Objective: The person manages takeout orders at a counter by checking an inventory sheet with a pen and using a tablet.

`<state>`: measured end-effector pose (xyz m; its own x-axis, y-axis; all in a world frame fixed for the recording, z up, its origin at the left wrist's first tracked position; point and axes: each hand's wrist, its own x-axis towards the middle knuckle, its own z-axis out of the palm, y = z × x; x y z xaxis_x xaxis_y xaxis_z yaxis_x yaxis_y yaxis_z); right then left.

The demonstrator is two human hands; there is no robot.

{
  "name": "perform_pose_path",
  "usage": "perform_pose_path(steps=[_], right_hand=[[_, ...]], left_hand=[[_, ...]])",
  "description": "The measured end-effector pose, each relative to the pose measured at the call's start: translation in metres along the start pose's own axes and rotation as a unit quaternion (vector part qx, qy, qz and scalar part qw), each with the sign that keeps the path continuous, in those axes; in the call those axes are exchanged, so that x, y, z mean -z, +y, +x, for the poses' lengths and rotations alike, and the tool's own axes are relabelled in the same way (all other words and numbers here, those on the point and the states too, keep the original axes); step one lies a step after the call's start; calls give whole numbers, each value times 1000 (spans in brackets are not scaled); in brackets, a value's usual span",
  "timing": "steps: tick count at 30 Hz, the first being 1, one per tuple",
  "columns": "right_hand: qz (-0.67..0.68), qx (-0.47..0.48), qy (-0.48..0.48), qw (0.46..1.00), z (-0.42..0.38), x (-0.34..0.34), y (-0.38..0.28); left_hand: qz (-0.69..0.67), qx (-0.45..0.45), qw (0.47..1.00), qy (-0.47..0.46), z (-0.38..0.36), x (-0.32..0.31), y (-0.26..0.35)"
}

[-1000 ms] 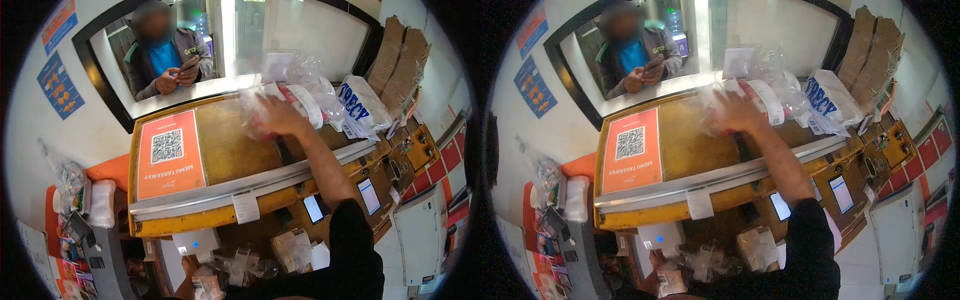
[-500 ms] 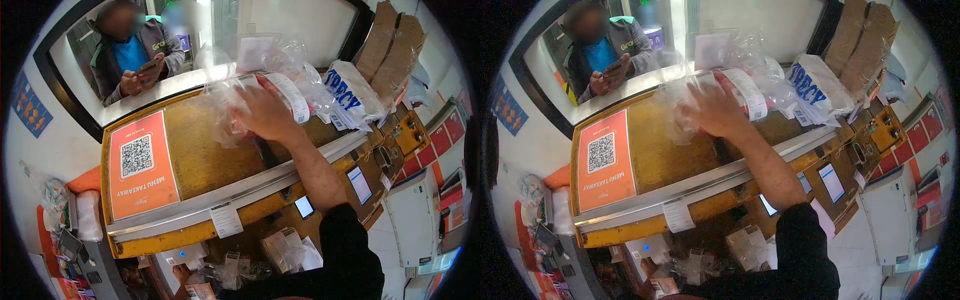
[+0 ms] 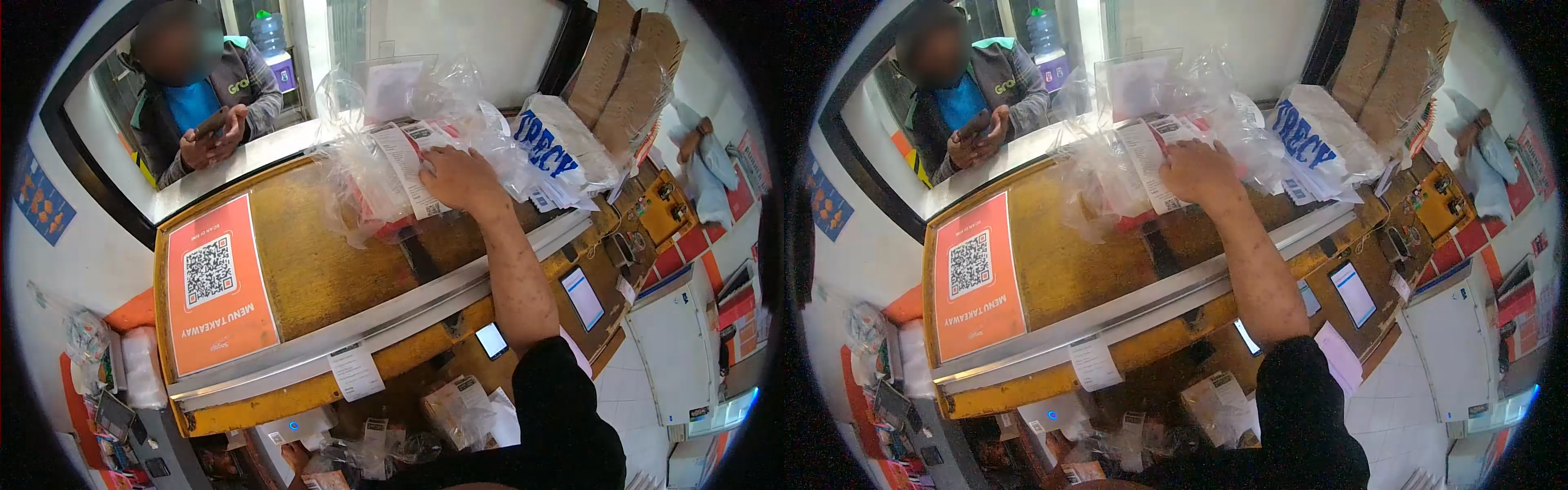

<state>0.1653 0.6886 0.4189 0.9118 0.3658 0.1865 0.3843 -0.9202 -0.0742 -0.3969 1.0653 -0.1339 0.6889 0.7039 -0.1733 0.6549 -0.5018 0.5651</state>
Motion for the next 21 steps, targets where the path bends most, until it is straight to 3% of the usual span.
perform_pose_path(steps=[1,3,4,6,9,10,12,13,14,15,16,17,18,19,20,21], right_hand=[[-3,4,6,1000,0,0,0],[-11,8,8,1000,4,-4,3],[-20,12,11,1000,5,-5,5],[-21,14,18,1000,6,-4,4],[-19,16,30,999,5,-3,2],[-18,16,36,999,4,-3,1],[-26,24,49,998,5,-7,4],[-35,32,62,997,5,-8,6],[-35,31,63,997,4,-7,5],[-26,32,52,998,3,-4,5],[-16,32,41,999,1,0,5],[-15,31,41,999,3,6,6],[3,25,40,999,9,11,9],[23,20,28,999,14,10,14],[111,-6,184,977,29,-9,33],[130,41,284,949,14,22,29]], left_hand=[[0,0,1000,0,0,-9,-7],[211,-165,953,142,-1,-43,-22],[211,-164,953,140,-2,-30,-18],[-10,18,1000,10,-3,1,6],[48,-46,996,-54,-14,46,73],[49,-46,996,-54,-10,32,48],[-64,99,993,5,1,-8,-6],[-64,99,993,5,2,-20,-22],[128,-113,976,134,1,-22,-19],[308,-314,862,250,2,-22,-16],[308,-316,862,251,4,-15,-12],[226,-196,950,92,4,-2,-4],[134,-61,986,-75,-1,11,3],[143,-50,985,-85,-3,14,14],[87,-42,994,-50,-3,13,13],[31,-34,999,-13,-4,10,10]])
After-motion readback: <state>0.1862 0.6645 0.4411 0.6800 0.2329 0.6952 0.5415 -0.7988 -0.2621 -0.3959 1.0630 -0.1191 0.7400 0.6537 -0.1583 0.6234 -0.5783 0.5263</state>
